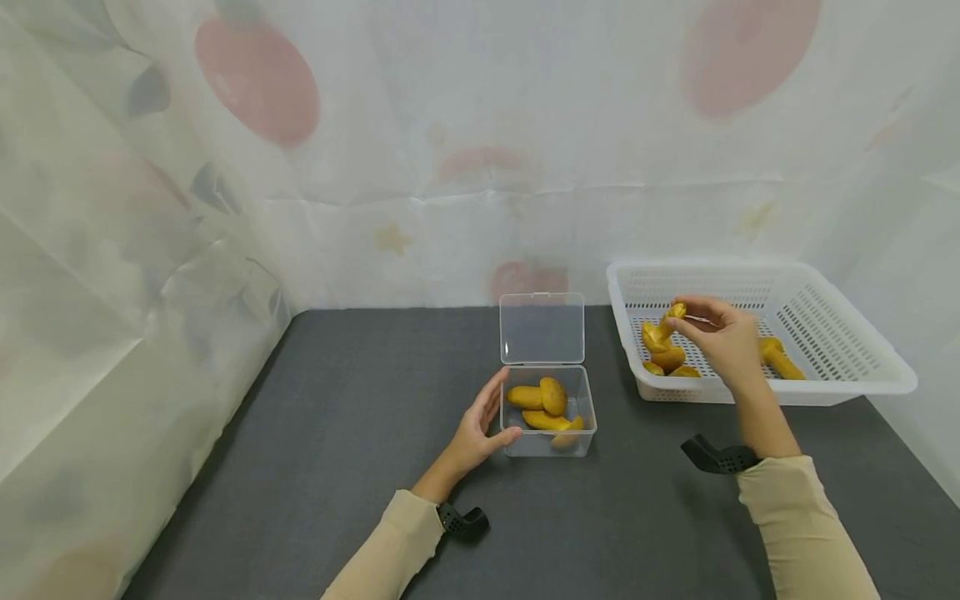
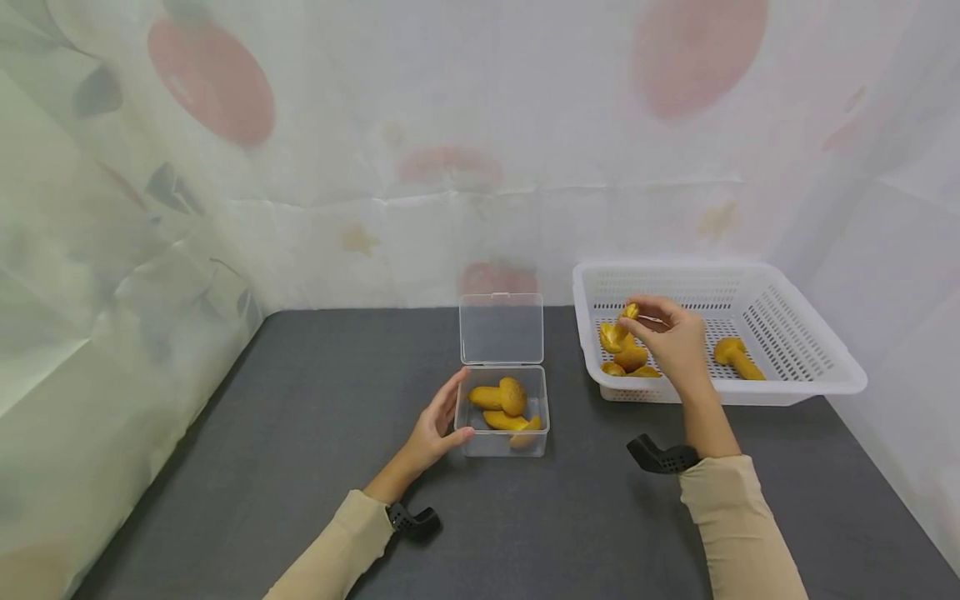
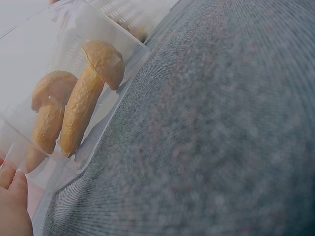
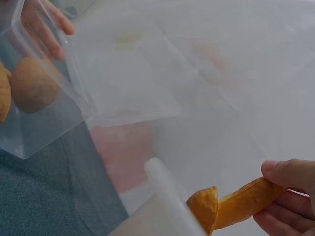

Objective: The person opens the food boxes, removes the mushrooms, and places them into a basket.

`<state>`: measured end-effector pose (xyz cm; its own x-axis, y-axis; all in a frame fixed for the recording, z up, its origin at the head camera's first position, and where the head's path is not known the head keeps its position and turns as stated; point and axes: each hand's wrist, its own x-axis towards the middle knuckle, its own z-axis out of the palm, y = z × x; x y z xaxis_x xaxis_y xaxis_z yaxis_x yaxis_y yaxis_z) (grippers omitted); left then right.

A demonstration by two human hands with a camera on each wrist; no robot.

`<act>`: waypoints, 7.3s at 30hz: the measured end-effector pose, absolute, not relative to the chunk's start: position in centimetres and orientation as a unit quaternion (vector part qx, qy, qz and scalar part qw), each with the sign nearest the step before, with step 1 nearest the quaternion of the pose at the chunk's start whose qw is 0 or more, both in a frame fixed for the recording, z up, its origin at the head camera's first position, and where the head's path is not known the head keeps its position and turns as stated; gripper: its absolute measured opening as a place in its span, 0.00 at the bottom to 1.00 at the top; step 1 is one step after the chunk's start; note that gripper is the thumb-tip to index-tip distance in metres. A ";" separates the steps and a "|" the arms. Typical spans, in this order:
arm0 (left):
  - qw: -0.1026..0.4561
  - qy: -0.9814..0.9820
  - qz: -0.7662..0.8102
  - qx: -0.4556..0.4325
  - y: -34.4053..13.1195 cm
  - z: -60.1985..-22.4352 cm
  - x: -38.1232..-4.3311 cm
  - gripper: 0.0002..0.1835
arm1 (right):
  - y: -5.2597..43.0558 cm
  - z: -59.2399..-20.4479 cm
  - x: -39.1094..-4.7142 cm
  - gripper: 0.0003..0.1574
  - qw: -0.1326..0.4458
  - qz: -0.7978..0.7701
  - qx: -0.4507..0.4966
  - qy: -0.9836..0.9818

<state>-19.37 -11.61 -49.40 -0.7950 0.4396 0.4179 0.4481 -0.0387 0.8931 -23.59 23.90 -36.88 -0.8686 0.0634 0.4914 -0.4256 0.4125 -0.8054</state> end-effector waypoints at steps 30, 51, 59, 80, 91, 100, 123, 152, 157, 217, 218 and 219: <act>-0.004 -0.694 -0.650 -0.310 -11.6 -49.2 -19.3 0.45 | 21.9 -37.6 -22.1 0.15 0.185 0.490 0.140 -0.840; -0.001 -0.694 -0.647 -0.317 -11.6 -49.4 -19.4 0.46 | 17.9 -37.5 -19.8 0.10 0.156 0.488 0.201 -0.835; 0.002 -0.692 -0.646 -0.321 -11.7 -49.5 -19.4 0.45 | 16.5 -37.6 -19.4 0.12 0.131 0.501 0.213 -0.829; -0.006 -0.698 -0.648 -0.305 -11.6 -49.2 -19.1 0.45 | 13.3 -38.7 -19.0 0.20 0.013 0.462 0.212 -0.861; -0.011 -0.702 -0.646 -0.300 -11.6 -49.2 -19.2 0.45 | 11.3 -39.2 -18.9 0.30 -0.025 0.414 0.230 -0.881; -0.011 -0.704 -0.648 -0.293 -11.5 -49.1 -19.2 0.45 | 10.1 -39.3 -19.0 0.35 -0.057 0.351 0.215 -0.910; -0.012 -0.701 -0.646 -0.301 -11.6 -49.3 -19.3 0.45 | 8.7 -40.2 -19.5 0.27 -0.037 0.296 0.205 -0.932; -0.007 -0.700 -0.645 -0.307 -11.6 -49.2 -19.3 0.45 | 9.3 -40.1 -19.4 0.30 -0.025 0.345 0.205 -0.916; -0.012 -0.702 -0.644 -0.304 -11.7 -49.1 -19.2 0.45 | 9.8 -39.7 -19.0 0.30 -0.026 0.369 0.198 -0.908; -0.004 -0.689 -0.651 -0.320 -11.6 -49.4 -19.3 0.45 | 20.0 -35.9 -18.7 0.35 0.046 0.557 0.134 -0.819; -0.003 -0.688 -0.651 -0.320 -11.6 -49.4 -19.3 0.45 | 20.1 -35.9 -18.8 0.35 0.050 0.559 0.132 -0.817; -0.002 -0.689 -0.650 -0.321 -11.6 -49.4 -19.3 0.45 | 20.3 -35.9 -18.8 0.35 0.053 0.560 0.131 -0.816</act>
<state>-19.32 -11.60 -49.42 -0.7944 0.4442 0.4142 0.4388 -0.0519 0.8971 -18.80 20.28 -35.91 -0.9601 -0.1540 0.2332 -0.2731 0.3390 -0.9003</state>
